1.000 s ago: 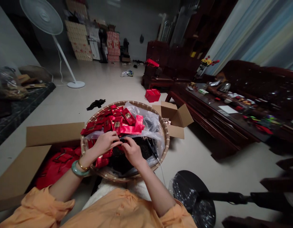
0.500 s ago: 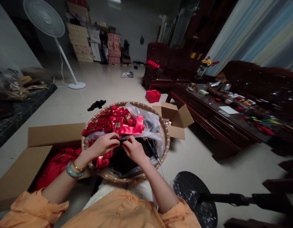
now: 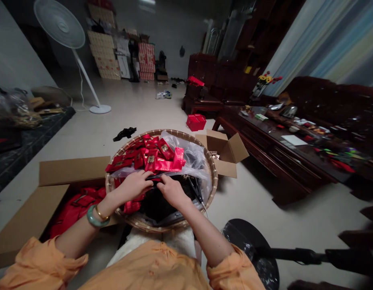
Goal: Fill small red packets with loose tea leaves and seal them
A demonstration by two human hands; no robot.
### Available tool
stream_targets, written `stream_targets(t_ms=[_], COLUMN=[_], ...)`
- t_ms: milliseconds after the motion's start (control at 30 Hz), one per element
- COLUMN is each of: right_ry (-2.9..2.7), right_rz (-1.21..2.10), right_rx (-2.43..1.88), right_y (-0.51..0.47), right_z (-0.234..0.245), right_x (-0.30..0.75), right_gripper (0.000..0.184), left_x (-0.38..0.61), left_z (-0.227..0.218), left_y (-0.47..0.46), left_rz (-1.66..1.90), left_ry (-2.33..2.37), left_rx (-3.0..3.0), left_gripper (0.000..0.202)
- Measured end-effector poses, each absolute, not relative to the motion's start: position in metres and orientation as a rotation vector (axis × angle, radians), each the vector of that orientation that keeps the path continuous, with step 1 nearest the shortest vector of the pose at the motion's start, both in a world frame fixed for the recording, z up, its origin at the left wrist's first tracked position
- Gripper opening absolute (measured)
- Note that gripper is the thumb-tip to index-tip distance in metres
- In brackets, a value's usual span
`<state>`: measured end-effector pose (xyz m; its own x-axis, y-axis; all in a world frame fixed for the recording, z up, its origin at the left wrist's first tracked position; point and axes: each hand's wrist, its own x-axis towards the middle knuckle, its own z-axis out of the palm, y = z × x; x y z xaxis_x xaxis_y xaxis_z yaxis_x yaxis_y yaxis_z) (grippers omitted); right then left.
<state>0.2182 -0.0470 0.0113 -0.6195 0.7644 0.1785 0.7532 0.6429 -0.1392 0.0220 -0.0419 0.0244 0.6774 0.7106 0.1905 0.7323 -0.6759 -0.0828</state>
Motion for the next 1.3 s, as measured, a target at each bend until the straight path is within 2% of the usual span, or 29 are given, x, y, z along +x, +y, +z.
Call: stream_targets(t_ms=[200, 433, 633, 700, 767, 833, 867, 967, 1033, 1200, 1300], right_ry=[-2.557, -2.415, -2.441, -2.367, -2.273, -2.2, -2.184, -2.215, -2.238, -2.214, -2.214], right_rz=[0.096, 0.19, 0.257, 0.28, 0.297, 0.303, 0.3, 0.255, 0.218, 0.196, 0.227], right_rx=[-1.107, -1.143, -1.135, -1.152, -1.178, -1.198, -1.201, -1.184, -1.181, -1.211, -1.195], right_y=[-0.048, -0.046, -0.038, -0.036, -0.036, -0.039, -0.042, -0.05, -0.055, -0.06, -0.056], right_z=[-0.001, -0.004, -0.002, 0.0, 0.002, 0.005, 0.006, 0.013, 0.02, 0.038, 0.041], right_x=[0.212, 0.218, 0.219, 0.216, 0.21, 0.204, 0.2, 0.195, 0.196, 0.202, 0.204], right_gripper=[0.022, 0.014, 0.011, 0.01, 0.01, 0.014, 0.015, 0.015, 0.018, 0.036, 0.033], left_x=[0.033, 0.015, 0.007, 0.012, 0.023, 0.035, 0.041, 0.051, 0.052, 0.051, 0.051], left_z=[0.02, 0.006, -0.002, -0.011, -0.025, -0.041, -0.049, -0.065, -0.067, -0.06, -0.057], left_y=[-0.04, -0.033, -0.032, -0.034, -0.036, -0.038, -0.038, -0.036, -0.034, -0.034, -0.035], left_rz=[-0.119, -0.63, -1.035, -1.178, -1.322, -1.451, -1.531, -1.746, -1.823, -1.848, -1.832], left_ry=[-1.314, -1.047, -1.074, -1.157, -1.33, -1.494, -1.585, -1.746, -1.808, -1.835, -1.846], left_rx=[-2.721, -2.951, -3.039, -2.938, -2.744, -2.591, -2.508, -2.364, -2.335, -2.305, -2.301], left_gripper=[0.017, 0.016, 0.017, 0.036, 0.074, 0.093, 0.091, 0.067, 0.058, 0.052, 0.053])
